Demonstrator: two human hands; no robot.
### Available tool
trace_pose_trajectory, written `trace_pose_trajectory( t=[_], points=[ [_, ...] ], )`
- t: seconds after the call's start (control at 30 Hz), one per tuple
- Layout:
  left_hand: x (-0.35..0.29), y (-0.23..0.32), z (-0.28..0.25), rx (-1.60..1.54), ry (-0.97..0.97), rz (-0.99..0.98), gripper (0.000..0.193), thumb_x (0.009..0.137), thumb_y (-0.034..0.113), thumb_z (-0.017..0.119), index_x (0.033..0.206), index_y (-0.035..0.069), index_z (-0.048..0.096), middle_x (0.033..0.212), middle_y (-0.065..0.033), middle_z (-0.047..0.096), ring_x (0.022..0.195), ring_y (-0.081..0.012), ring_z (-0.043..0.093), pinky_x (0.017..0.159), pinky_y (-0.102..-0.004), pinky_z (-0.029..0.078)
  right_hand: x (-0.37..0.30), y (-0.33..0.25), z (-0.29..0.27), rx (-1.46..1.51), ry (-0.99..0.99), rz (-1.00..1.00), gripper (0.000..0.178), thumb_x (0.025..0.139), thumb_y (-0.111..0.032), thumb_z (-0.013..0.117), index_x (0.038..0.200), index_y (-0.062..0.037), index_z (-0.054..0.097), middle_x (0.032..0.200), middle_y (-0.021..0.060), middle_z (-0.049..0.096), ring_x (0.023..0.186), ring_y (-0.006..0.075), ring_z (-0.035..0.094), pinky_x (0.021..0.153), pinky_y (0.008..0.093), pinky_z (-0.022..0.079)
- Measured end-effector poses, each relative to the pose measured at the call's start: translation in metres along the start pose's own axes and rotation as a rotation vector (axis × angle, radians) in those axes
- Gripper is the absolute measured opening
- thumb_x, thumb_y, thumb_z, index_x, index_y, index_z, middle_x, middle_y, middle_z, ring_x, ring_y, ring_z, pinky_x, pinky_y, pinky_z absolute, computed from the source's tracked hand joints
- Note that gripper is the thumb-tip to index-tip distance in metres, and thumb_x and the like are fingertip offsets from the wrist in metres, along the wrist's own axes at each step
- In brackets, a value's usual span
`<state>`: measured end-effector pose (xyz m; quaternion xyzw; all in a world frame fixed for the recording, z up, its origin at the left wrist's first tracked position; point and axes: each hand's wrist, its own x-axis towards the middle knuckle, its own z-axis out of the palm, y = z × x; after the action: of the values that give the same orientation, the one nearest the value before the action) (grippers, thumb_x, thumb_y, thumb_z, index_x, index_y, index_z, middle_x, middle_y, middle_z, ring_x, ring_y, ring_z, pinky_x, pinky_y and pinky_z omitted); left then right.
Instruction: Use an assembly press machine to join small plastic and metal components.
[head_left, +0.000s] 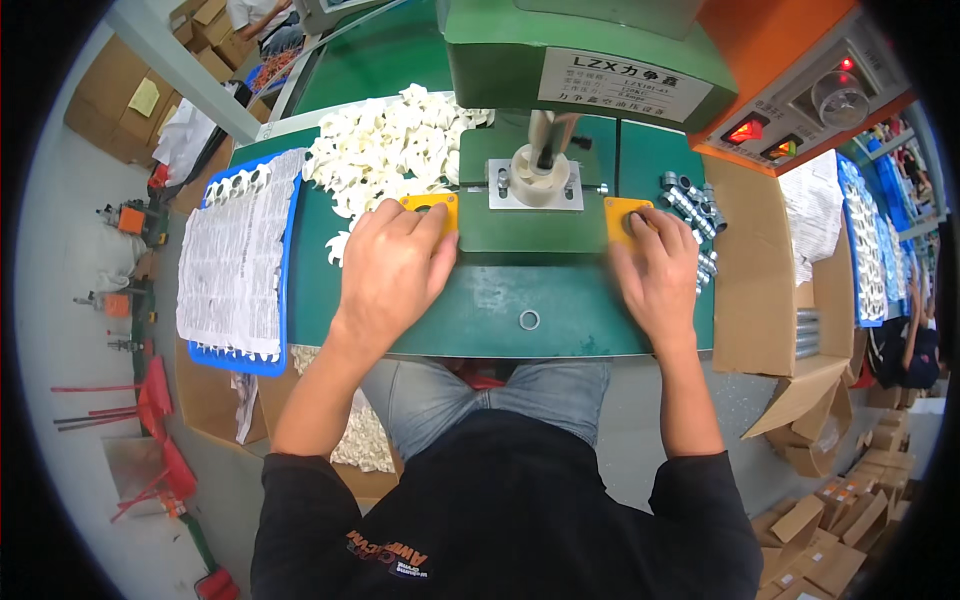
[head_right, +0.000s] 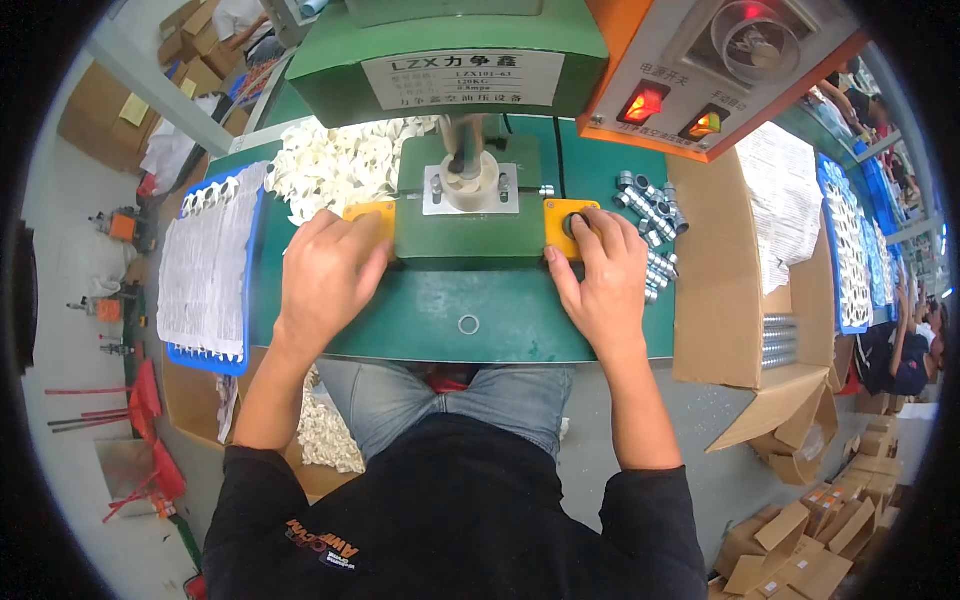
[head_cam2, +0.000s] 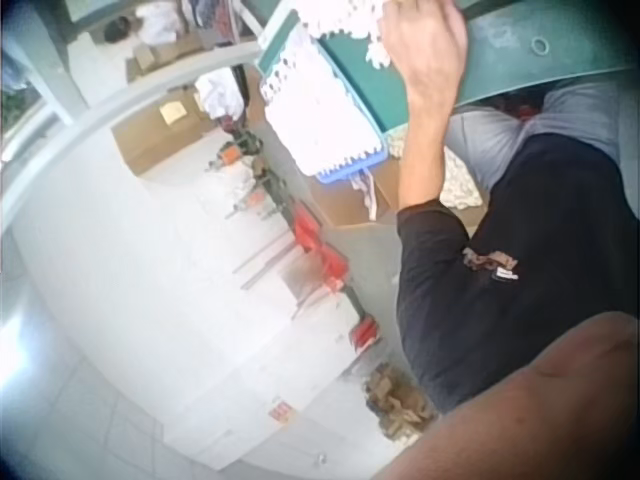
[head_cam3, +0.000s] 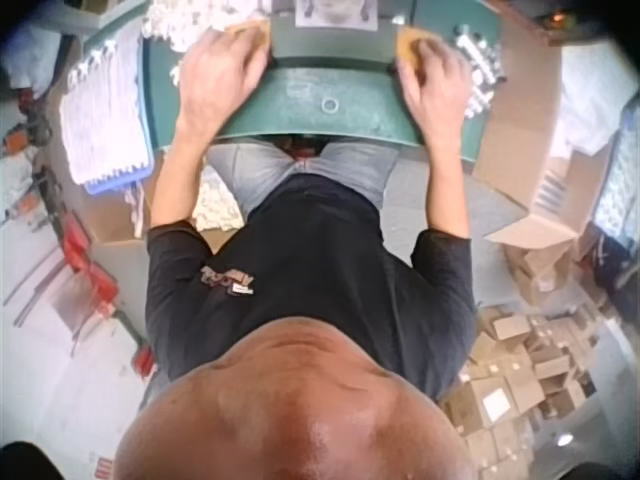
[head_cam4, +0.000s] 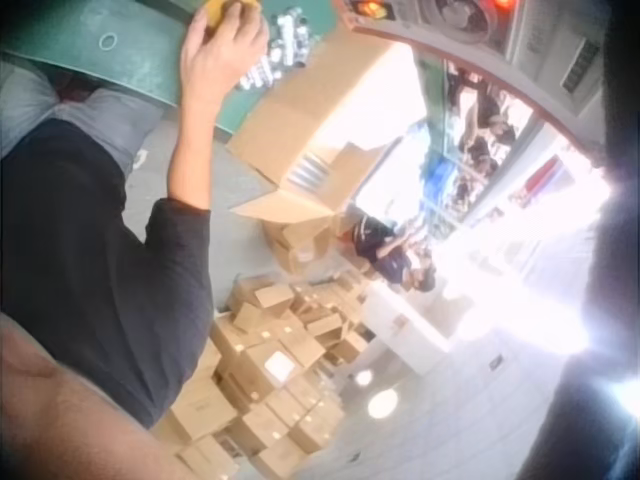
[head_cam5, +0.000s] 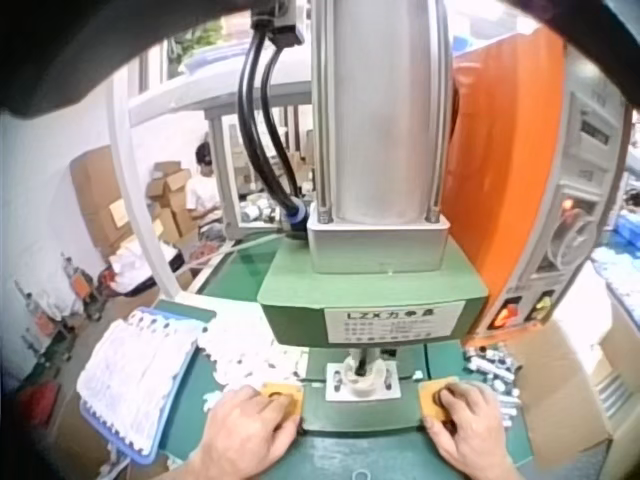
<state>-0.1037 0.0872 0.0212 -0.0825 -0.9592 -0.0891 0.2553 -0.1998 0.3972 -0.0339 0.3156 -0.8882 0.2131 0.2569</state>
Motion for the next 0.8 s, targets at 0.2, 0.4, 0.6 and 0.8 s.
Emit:
trace_pose_trajectory(
  t=[0.2, 0.4, 0.6, 0.8],
  points=[
    [0.013, -0.029, -0.008, -0.424, -0.043, -0.364, 0.023, 0.091, 0.017, 0.074, 0.105, -0.001, 0.079, 0.082, -0.0166, 0.074, 0.075, -0.0262, 0.069, 0.071, -0.0371, 0.054, -0.032, -0.067, -0.002, 0.1, -0.071, 0.016, 0.082, 0.073, -0.033, 0.087, 0.141, 0.0002, 0.056, 0.146, 0.0249, 0.049, 0.133, 0.0426, 0.048, 0.106, 0.0542, 0.035],
    [0.026, -0.023, -0.003, -0.548, -0.018, -0.299, 0.022, 0.091, 0.017, 0.075, 0.104, -0.001, 0.078, 0.083, -0.0144, 0.074, 0.076, -0.025, 0.068, 0.072, -0.0369, 0.053, -0.051, -0.109, 0.012, 0.35, -0.306, -0.023, 0.047, 0.08, -0.019, 0.083, 0.121, -0.0053, 0.065, 0.121, 0.0118, 0.058, 0.115, 0.0338, 0.056, 0.098, 0.0486, 0.039],
    [0.043, -0.012, 0.011, -0.659, -0.01, -0.229, 0.026, 0.089, 0.017, 0.077, 0.108, 0.0, 0.076, 0.087, -0.0123, 0.073, 0.077, -0.0235, 0.068, 0.071, -0.0356, 0.054, -0.034, -0.101, 0.002, 0.398, -0.413, -0.099, 0.035, 0.084, -0.008, 0.078, 0.117, -0.0052, 0.069, 0.115, 0.0107, 0.06, 0.112, 0.033, 0.056, 0.097, 0.0447, 0.042],
    [0.077, 0.032, 0.031, -0.704, 0.215, -0.17, 0.068, 0.078, 0.025, 0.087, 0.137, 0.007, 0.059, 0.116, -0.0124, 0.064, 0.099, -0.0316, 0.067, 0.083, -0.0419, 0.057, -0.035, -0.086, 0.001, 0.488, -0.315, -0.049, 0.039, 0.084, -0.004, 0.078, 0.121, -0.0027, 0.066, 0.112, 0.0156, 0.063, 0.101, 0.0349, 0.063, 0.087, 0.0437, 0.053]
  ],
)
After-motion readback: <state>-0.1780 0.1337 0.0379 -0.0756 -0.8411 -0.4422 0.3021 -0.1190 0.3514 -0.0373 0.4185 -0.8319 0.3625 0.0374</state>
